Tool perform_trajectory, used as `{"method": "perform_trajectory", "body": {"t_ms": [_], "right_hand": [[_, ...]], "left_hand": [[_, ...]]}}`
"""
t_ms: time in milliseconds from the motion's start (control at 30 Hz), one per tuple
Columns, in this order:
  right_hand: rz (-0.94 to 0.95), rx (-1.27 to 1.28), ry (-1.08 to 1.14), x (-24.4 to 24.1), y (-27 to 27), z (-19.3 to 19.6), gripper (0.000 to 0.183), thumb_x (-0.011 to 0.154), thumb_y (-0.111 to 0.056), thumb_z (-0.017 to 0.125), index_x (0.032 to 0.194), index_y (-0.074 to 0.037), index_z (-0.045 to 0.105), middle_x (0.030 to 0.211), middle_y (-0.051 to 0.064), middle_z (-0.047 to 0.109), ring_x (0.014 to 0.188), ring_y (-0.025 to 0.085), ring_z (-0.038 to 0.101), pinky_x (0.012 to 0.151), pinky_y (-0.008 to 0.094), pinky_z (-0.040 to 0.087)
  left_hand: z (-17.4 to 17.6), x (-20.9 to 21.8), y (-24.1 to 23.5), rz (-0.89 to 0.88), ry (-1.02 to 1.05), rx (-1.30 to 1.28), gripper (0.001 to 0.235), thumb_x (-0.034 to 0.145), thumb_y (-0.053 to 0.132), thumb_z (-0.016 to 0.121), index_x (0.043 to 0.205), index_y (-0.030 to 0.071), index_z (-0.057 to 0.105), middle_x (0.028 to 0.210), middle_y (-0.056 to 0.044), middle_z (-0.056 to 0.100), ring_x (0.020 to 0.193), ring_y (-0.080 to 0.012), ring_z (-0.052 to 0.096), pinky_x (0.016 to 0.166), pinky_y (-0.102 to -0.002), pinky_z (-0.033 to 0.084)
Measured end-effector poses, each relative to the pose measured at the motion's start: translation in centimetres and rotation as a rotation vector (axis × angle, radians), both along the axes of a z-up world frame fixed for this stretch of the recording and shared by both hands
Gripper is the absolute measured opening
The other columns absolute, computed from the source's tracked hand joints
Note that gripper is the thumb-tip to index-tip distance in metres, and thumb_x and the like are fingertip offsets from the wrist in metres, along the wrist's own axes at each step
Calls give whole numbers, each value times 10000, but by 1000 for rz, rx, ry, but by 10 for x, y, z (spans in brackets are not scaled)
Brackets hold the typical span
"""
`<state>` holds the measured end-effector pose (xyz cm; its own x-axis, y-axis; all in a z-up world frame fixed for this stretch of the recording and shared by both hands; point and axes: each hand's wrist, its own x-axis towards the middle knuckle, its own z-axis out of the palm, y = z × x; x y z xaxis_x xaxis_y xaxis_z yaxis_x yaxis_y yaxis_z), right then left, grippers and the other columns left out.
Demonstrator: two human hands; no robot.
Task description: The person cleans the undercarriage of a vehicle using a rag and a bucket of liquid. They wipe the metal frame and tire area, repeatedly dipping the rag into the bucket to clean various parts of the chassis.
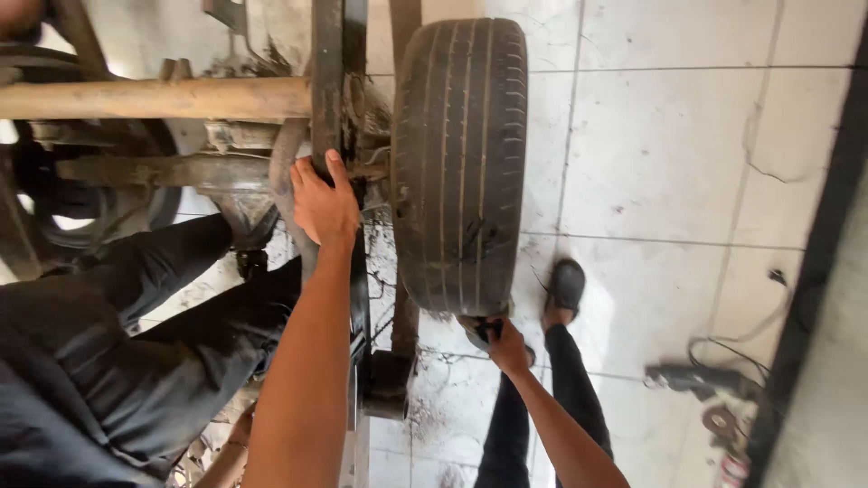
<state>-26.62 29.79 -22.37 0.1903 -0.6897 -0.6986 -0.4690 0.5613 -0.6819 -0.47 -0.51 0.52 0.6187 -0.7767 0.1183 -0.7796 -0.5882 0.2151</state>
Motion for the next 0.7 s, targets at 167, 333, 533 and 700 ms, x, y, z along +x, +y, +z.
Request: {"method": "perform_trajectory", "body": {"t_ms": [167,333,533,700], "right_hand": [[137,-448,156,12,69,-192,321,939,-158,537,1204,5,618,1078,258,678,981,431,638,845,500,515],[87,-87,-118,29,27,-170,416,993,-171,406,1348,-77,602,1316,200,670,1232,372,606,1009,468,497],[-31,99,-220,43,44,-265,456,1078,-304,345,1430,-115,565,1365,157,671,1275,308,633,1077,431,464],[46,15,44,72,74,-324,462,1042,-271,414,1460,-120,543,1399,148,623,1283,300,605,1045,425,492]], "left_hand": [[-4,0,1,-27,2,-3,645,1029,618,441,1281,31,534,1286,-182,592,1089,-456,614,857,-570,487],[-12,4,6,-46,-80,21,757,911,652,624,1270,-8,531,1266,-210,593,1111,-463,608,891,-553,495],[-16,4,7,-66,-118,29,693,932,551,664,1320,-7,528,1301,-216,607,1125,-475,614,919,-556,485],[-23,11,11,-98,-132,-25,682,921,559,669,1310,15,534,1264,-214,634,1092,-471,626,900,-542,482]]}}
